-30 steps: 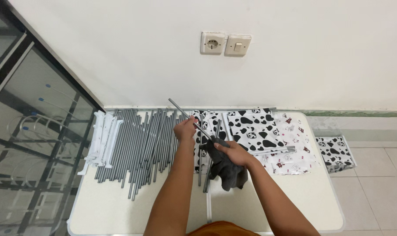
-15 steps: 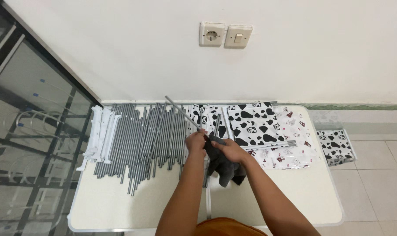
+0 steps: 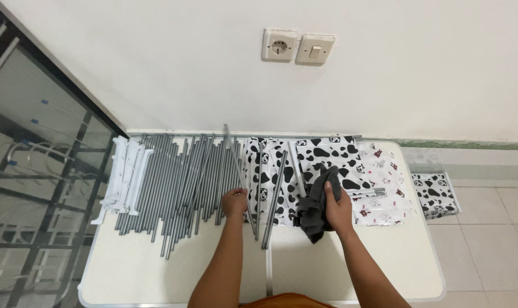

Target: The person assembles a drying rack by inserting metal rods into a patterned fabric frame. They wipe the rods with a cloth, insert them into the frame, and adjust the fabric to secure the structure.

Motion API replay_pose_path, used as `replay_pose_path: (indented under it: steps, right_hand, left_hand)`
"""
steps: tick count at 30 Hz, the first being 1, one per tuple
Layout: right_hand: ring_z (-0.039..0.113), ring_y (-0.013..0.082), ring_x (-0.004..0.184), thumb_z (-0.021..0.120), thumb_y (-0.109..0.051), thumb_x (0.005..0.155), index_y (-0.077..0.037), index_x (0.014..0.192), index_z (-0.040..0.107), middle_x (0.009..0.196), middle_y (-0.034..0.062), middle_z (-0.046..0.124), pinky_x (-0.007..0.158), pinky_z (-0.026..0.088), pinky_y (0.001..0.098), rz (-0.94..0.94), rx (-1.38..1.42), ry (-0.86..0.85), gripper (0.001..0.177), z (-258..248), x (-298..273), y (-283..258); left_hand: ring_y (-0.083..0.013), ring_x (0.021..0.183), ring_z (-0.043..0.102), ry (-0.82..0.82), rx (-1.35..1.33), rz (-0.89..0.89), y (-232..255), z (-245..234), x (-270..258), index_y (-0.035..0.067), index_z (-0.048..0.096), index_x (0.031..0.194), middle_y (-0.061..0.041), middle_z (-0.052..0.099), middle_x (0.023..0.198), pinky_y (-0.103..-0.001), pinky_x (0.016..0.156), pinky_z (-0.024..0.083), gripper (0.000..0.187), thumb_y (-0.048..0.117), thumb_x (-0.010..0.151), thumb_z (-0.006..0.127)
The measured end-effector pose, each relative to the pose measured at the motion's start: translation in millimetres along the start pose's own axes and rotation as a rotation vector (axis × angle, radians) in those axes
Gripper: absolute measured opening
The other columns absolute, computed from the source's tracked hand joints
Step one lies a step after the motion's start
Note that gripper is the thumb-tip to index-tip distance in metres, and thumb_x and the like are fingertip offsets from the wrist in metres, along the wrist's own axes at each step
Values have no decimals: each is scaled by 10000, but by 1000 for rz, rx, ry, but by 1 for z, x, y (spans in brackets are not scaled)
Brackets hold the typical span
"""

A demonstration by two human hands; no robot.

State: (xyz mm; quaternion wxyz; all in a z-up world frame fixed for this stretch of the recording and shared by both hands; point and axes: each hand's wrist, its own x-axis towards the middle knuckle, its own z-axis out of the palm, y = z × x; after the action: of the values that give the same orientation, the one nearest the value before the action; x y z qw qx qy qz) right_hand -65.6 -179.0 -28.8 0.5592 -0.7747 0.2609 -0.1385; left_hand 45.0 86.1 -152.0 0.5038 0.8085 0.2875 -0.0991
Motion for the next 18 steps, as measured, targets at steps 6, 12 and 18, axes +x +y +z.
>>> replay_pose_path:
  steps: [6,12,18]
  right_hand:
    - [632,116,825,594,-422,1012,40,1075,685,909,66,730,762,508,269,-74,103,22,475,5,-4,-3]
    - [601,116,778,587,-394,1035,55,1027,689,856,75,708,718,504,273,-49,157,6,461,14,-6,-1]
    - [636,100,817,569,-377,1033,53,1089,697,919,65,743,750,519,251,-43,237,-12,452,8,-4,2]
  left_hand:
    - [-307,981,732,-150,290,113,-31,57,-25,102,804,1015,-123,769,1045,-399,855,579,239,246,825,823]
    - [-327,968,721,-111,379,183,-7,62,-28,70,749,938,-140,755,1009,-430,839,573,142,185,861,773]
    - [-352,945,697,-31,415,319,7,55,-43,48,716,946,-163,710,1005,-455,809,562,148,149,844,754]
